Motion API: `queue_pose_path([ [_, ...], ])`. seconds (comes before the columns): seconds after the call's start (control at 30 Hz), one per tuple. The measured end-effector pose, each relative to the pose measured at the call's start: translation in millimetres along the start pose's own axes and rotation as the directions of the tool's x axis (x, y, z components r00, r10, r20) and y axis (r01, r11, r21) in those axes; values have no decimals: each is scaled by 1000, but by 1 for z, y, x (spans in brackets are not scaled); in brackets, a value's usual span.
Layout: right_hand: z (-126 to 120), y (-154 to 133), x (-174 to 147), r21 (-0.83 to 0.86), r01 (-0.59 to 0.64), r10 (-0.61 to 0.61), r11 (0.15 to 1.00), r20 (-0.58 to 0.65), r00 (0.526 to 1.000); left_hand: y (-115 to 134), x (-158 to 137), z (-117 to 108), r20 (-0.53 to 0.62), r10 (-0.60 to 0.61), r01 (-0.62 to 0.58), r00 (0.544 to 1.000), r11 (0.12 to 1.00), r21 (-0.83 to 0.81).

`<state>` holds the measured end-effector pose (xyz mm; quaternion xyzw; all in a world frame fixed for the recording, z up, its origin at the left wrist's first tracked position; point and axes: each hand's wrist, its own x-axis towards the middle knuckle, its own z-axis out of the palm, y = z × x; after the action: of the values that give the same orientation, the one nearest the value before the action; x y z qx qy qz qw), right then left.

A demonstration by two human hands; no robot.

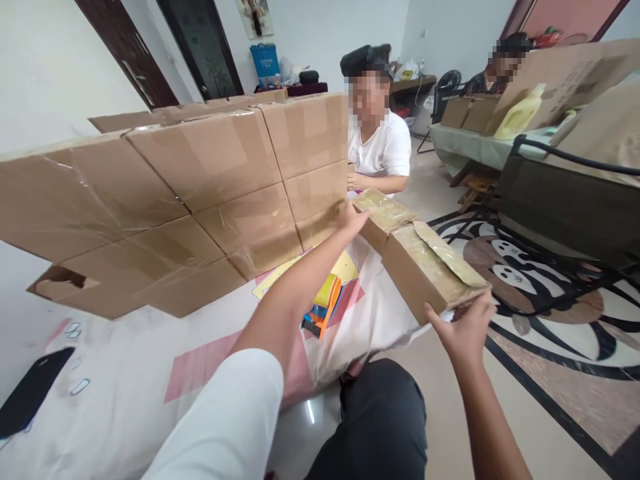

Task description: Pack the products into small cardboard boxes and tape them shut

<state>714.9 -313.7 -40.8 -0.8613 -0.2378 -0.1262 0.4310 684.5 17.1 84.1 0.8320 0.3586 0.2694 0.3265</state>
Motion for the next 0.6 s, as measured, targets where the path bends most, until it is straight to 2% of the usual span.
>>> queue_pose_path([
  [0.03, 3, -2, 8, 5, 8, -8, 1000, 39, 999, 1, 2, -26, -87, 28, -24, 996, 999, 46],
  [0.07, 6, -4, 13, 2, 15, -16, 1000, 61, 998, 3, 7, -57, -221, 112, -82, 969, 987, 140],
  [0.1, 9, -6, 16, -6, 24, -23, 1000, 73, 997, 5, 13, -93, -348, 222, -134, 911, 956, 260],
  [0.13, 12, -8, 17, -16, 32, -30, 999, 75, 997, 8, 21, -131, -418, 301, -147, 857, 921, 362],
  [0.17, 16, -11, 17, -22, 34, -33, 999, 72, 997, 9, 29, -169, -452, 352, -141, 820, 888, 437],
  [0.23, 25, -17, 17, -6, 20, -20, 1000, 65, 998, 10, 42, -236, -425, 430, -181, 796, 840, 511],
  [0.3, 40, -26, 22, 19, 6, -7, 1000, 75, 997, 6, 48, -278, -331, 516, -296, 790, 794, 531],
  [0.37, 57, -36, 35, 43, 5, -9, 999, 103, 995, 1, 46, -294, -259, 566, -367, 783, 756, 542],
  [0.43, 76, -46, 53, 66, 3, -12, 998, 140, 990, -1, 42, -292, -245, 568, -353, 786, 737, 576],
  [0.6, 109, -61, 89, 143, 6, -34, 990, 193, 981, 3, 30, -286, -295, 420, -124, 858, 728, 675],
])
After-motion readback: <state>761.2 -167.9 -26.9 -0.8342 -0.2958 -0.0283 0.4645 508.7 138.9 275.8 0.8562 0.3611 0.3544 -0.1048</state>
